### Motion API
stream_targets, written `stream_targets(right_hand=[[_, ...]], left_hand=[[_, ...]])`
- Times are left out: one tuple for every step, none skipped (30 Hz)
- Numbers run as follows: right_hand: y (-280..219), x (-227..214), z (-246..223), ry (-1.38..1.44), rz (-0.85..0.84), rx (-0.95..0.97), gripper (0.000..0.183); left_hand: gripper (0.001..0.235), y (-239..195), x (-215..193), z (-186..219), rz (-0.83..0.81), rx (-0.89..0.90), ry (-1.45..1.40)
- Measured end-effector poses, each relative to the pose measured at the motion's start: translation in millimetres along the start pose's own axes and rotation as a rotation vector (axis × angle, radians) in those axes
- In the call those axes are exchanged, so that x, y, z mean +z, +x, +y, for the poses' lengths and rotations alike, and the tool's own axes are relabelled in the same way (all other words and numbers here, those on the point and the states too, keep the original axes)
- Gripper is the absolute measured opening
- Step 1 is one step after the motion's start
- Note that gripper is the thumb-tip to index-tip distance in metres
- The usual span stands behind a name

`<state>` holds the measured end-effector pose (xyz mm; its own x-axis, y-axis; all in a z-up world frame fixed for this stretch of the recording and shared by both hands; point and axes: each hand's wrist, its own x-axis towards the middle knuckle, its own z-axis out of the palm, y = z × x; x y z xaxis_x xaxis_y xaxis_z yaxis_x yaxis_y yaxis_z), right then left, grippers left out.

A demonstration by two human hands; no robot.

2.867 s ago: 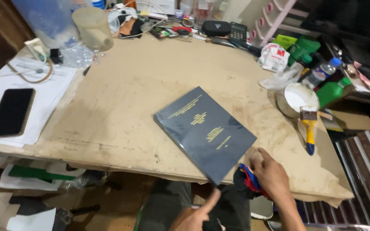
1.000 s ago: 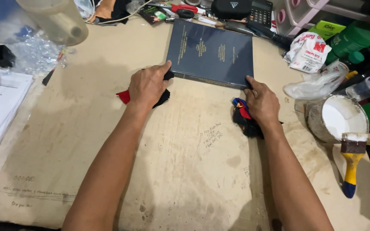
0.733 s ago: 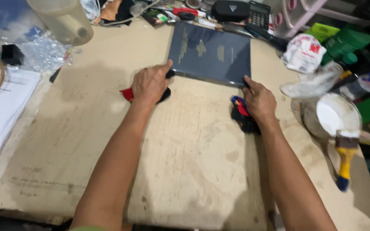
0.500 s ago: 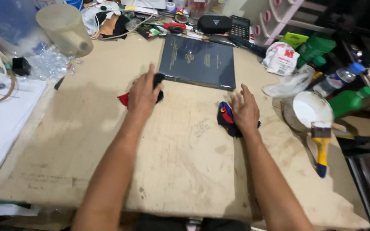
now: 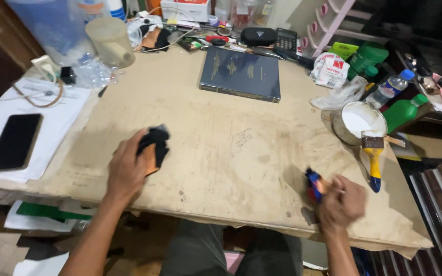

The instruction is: Applying a finishing liquid and polishing the cover of a thesis on a workbench.

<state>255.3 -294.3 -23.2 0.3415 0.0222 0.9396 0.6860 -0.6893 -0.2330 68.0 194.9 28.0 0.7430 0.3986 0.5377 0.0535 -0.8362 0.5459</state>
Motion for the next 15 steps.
stream_targets(right_hand=[[9.0, -18.3, -18.3, -0.195, -0.131, -0.064, 0.006], [18.0, -35.7, -35.4, -0.390, -0.262, -0.128, 0.025], [10.0, -38.5, -32.5, -0.390, -0.266, -0.123, 0.025], [2.3, -40.5, -29.2, -0.312, -0.425, 0.008, 0.020], [-1.6, -43.0, -23.1, -0.235, -0.580, 0.131, 0.020], [0.4, -45.8, -26.1, -0.240, -0.581, 0.129, 0.020], [2.6, -46.5, -29.4, -0.238, -0.612, 0.173, 0.022], [5.3, -45.8, -32.2, -0.237, -0.642, 0.218, 0.026], [6.6, -40.9, -38.7, -0.237, -0.645, 0.218, 0.026], [8.2, -34.4, -44.4, -0.289, -0.643, 0.223, 0.033], [9.8, -29.7, -48.6, -0.346, -0.644, 0.228, 0.044], [14.9, -18.0, -62.9, -0.351, -0.649, 0.229, 0.044], [18.8, -6.8, -77.8, -0.117, -0.590, 0.134, 0.042], [22.9, 5.8, -92.3, 0.115, -0.522, 0.042, 0.044], [33.6, 17.1, -111.5, 0.107, -0.529, 0.047, 0.044]], left_hand=[[0.059, -13.0, -8.9, -2.9, 0.009, -0.079, -0.017], [0.058, -25.4, -16.5, -5.8, 0.019, -0.157, -0.034], [0.058, -28.2, -17.6, -7.2, 0.013, -0.157, -0.031], [0.050, -30.0, -18.2, -8.7, -0.010, -0.131, 0.008], [0.045, -31.1, -14.9, -9.2, -0.027, -0.106, 0.039], [0.045, -25.4, -14.3, -2.7, -0.028, -0.107, 0.033], [0.042, -18.1, -14.2, 3.0, -0.034, -0.210, -0.063], [0.043, -9.5, -13.5, 8.2, -0.041, -0.313, -0.160], [0.043, 1.3, -4.0, 9.0, -0.042, -0.315, -0.160], [0.037, 13.4, 6.6, 9.2, 0.045, -0.251, -0.177], [0.031, 25.2, 20.1, 9.9, 0.128, -0.188, -0.197], [0.031, 37.8, 22.0, 46.8, 0.123, -0.192, -0.200], [0.029, 51.4, 24.5, 83.0, -0.013, -0.411, -0.506], [0.028, 66.0, 27.2, 118.7, -0.154, -0.631, -0.808], [0.028, 68.2, 44.1, 136.0, -0.164, -0.637, -0.811]])
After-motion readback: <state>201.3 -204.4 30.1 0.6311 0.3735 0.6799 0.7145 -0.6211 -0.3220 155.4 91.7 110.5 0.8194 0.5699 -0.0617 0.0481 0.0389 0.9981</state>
